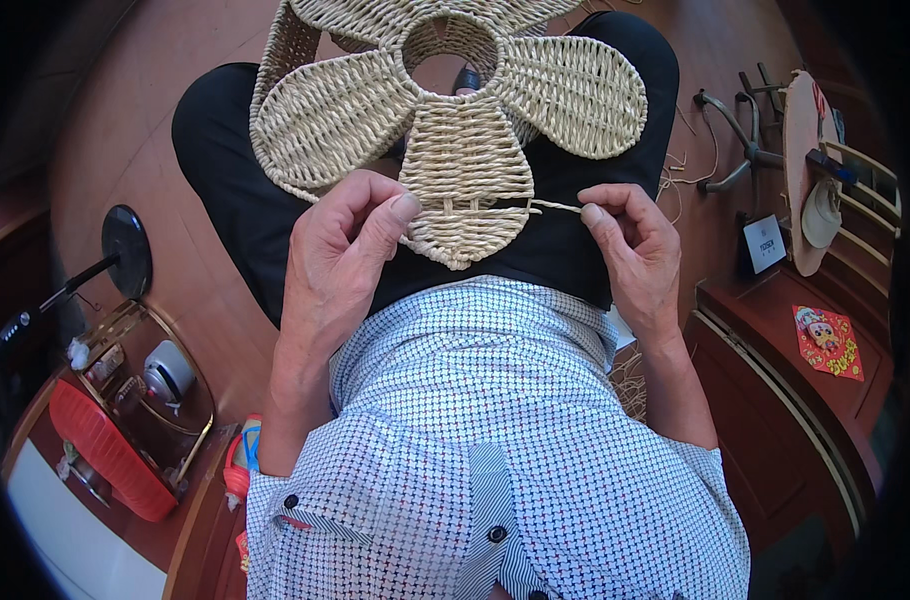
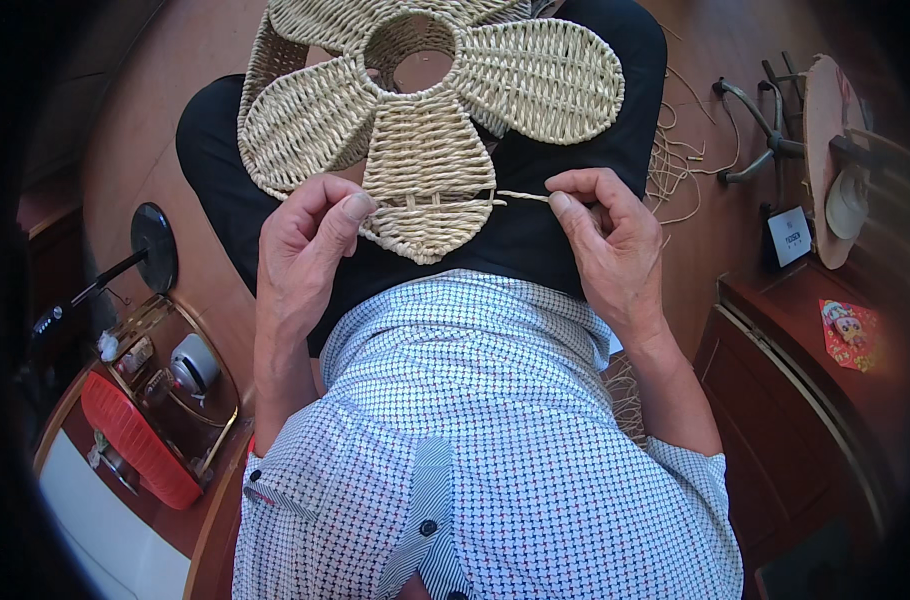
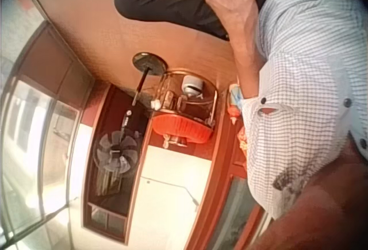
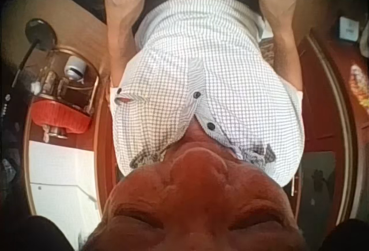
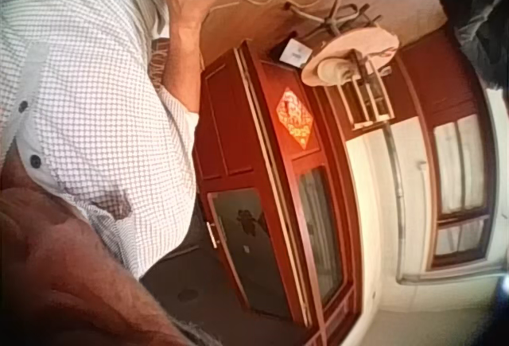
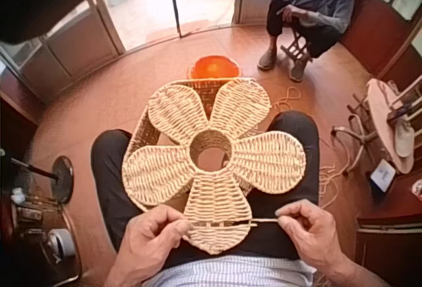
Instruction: The person is weaving a decorative straw flower, connecting individual straw petals to a central base using thin straw strips.
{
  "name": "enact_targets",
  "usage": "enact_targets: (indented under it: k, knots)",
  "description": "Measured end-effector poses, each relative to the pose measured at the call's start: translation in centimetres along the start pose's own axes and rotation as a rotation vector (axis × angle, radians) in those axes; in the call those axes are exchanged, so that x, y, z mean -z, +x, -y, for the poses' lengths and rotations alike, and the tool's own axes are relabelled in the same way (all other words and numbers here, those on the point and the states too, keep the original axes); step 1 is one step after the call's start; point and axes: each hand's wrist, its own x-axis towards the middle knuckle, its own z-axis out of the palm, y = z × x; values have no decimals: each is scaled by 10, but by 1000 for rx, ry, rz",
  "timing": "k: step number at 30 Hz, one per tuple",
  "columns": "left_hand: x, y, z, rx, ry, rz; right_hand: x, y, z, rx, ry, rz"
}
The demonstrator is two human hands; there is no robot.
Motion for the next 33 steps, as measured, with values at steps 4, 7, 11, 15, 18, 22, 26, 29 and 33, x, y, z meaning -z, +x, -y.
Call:
enact_targets:
  k: [4, 7, 11, 15, 18, 22, 26, 29, 33]
  knots:
    - [-1, 2, 0, -5, -2, -4, -6, 1, -2, -12, -13, 25]
    - [-2, 2, 1, -7, -35, 1, -5, 1, 0, -11, 1, 25]
    - [-1, 2, 1, -4, -25, 5, -4, 3, -1, 0, 28, 15]
    - [-1, 2, 3, -8, -34, 30, -5, 5, -2, -72, 82, 77]
    - [0, 2, 2, 0, -30, 32, -9, 10, 2, -147, 186, 152]
    - [1, 2, 2, -9, -26, 22, -18, 18, 6, -193, 264, 269]
    - [4, 1, 2, -6, -22, 3, -20, 26, 3, -165, 317, 320]
    - [3, 0, 3, -14, -18, -10, -21, 28, 6, -180, 299, 338]
    - [1, -1, 5, -31, 5, -48, -25, 29, 5, -161, 272, 344]
